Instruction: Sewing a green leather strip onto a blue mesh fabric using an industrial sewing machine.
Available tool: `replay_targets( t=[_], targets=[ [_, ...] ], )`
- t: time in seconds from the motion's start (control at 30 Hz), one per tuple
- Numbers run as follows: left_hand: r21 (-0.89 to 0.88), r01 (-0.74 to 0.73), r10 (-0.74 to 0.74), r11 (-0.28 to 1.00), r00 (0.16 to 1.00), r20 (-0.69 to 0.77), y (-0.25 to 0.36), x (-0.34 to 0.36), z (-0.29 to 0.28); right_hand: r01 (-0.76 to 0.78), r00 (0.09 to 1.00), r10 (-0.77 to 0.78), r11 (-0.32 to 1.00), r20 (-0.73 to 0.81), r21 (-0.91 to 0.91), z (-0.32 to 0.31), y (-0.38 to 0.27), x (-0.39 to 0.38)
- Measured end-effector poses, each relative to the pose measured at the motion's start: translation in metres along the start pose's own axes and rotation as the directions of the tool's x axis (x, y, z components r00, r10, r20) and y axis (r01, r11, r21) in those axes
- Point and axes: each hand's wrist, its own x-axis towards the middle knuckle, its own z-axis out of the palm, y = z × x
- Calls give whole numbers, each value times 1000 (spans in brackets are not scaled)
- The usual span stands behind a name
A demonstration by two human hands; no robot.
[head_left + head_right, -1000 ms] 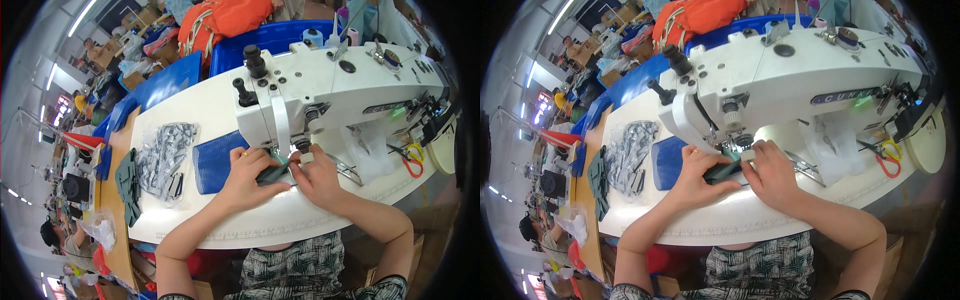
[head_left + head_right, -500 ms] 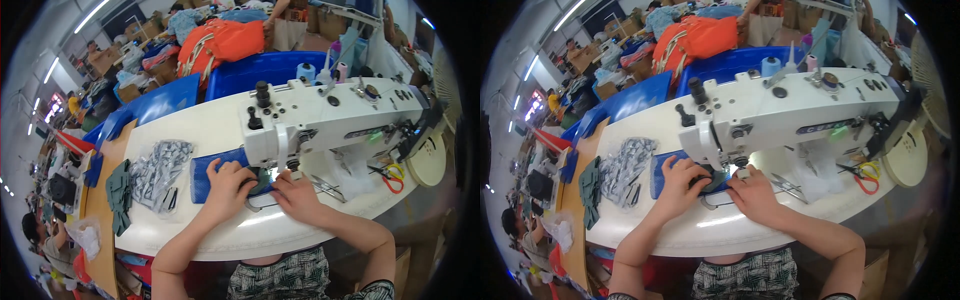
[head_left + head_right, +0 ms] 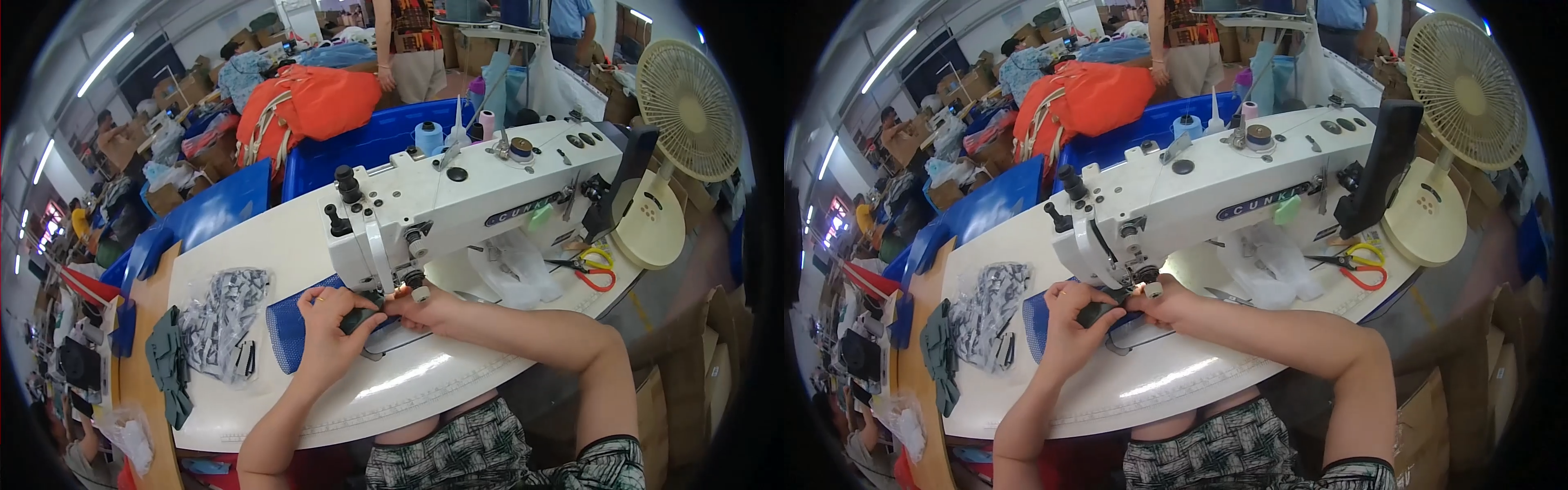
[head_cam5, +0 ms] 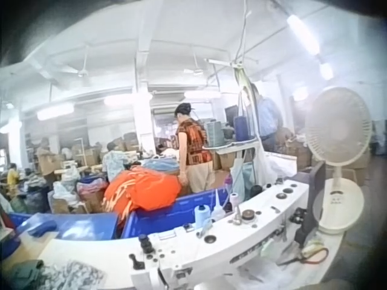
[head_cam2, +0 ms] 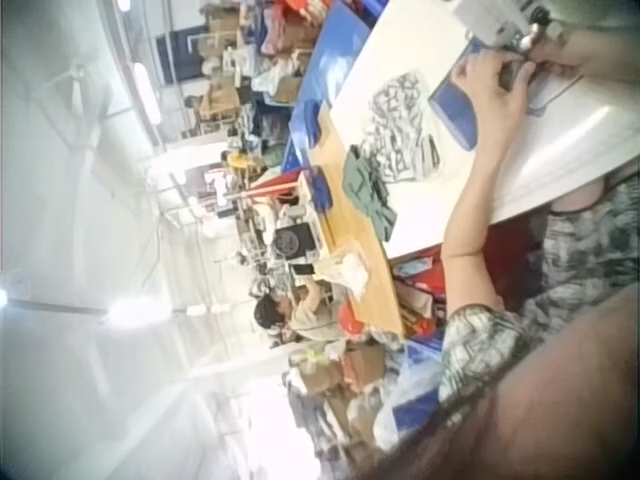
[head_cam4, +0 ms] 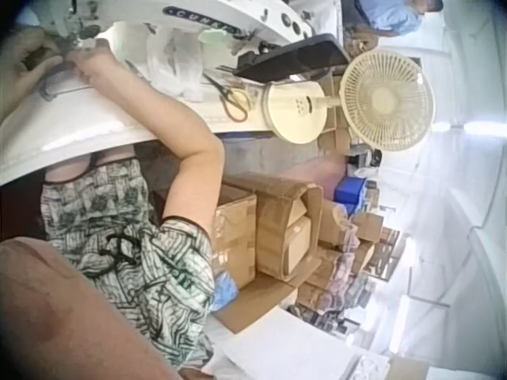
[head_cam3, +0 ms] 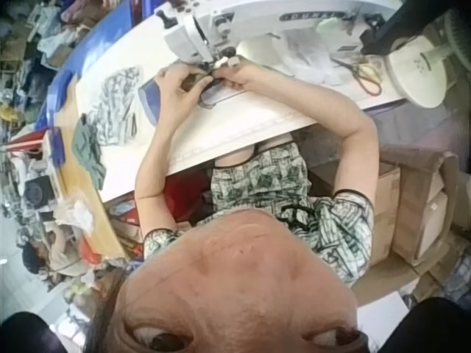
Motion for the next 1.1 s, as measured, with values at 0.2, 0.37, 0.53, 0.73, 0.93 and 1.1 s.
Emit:
replay_targets(
  t=[0.2,0.37,0.53,0.73,0.93,1.1],
  targets=[
    [-129,105,-103,986,994,21,-2,1,2,862,421,-825,234,377,-449,6,55,-28],
    [-100,88,-72,991,985,159,0,-10,16,753,403,-836,72,372,-654,-11,70,-47],
    [61,105,-115,993,974,194,0,-15,22,725,268,-874,-95,405,-682,-11,69,-49],
    [151,-143,135,978,989,65,2,-17,30,751,325,-855,-28,405,-660,-8,72,-46],
    [125,-118,77,985,953,292,-2,-18,18,723,345,-842,-44,415,-690,-8,70,-47],
    [101,-80,48,992,957,287,-3,-23,22,667,268,-865,-152,425,-729,-4,74,-48]
  ],
)
